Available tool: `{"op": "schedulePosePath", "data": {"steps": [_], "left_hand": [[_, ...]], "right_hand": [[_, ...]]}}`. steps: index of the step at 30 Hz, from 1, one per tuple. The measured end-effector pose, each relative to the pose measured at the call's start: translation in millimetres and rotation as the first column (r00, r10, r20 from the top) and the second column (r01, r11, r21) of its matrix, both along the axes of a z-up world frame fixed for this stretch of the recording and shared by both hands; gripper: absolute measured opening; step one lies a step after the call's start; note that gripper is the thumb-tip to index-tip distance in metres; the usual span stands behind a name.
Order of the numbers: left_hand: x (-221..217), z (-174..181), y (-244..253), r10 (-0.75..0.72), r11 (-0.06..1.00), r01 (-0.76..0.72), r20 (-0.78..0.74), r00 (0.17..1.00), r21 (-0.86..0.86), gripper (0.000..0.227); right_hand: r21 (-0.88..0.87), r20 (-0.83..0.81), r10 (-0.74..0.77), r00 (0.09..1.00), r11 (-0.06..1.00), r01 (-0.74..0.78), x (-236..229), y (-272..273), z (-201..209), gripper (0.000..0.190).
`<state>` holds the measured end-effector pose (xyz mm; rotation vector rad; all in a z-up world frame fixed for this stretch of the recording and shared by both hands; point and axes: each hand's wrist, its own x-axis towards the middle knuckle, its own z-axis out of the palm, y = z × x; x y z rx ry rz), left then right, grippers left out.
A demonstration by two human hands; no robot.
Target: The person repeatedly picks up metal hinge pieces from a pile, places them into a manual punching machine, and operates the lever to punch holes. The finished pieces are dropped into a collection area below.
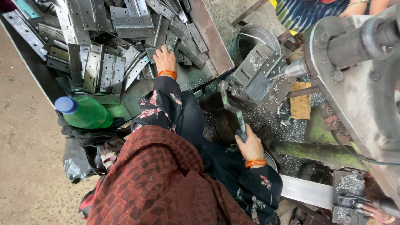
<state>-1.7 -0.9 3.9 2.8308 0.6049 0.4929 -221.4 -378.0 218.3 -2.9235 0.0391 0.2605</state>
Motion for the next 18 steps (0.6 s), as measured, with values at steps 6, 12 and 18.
{"op": "schedulePosePath", "data": {"steps": [6, 12, 18], "left_hand": [[-20.8, 5.2, -3.7, -0.02, 1.0, 0.02, 0.045, 0.999, 0.0, 0.022], [-91.3, -10.1, -20.2, -0.107, 0.993, 0.109, 0.034, 0.994, -0.054, 0.032], [-146.1, -18.7, -26.2, -0.205, 0.965, 0.192, -0.056, 0.977, -0.18, 0.039]], "right_hand": [[-0.004, -0.01, -0.009, 1.0, 1.0, 0.009, -0.6, -0.4, -2.3, 0.072], [-0.017, -0.014, 0.0, 1.0, 1.0, 0.0, -0.8, -0.1, -1.4, 0.073], [-0.01, 0.004, -0.001, 1.0, 1.0, 0.001, -1.2, 0.1, -1.4, 0.071]]}}
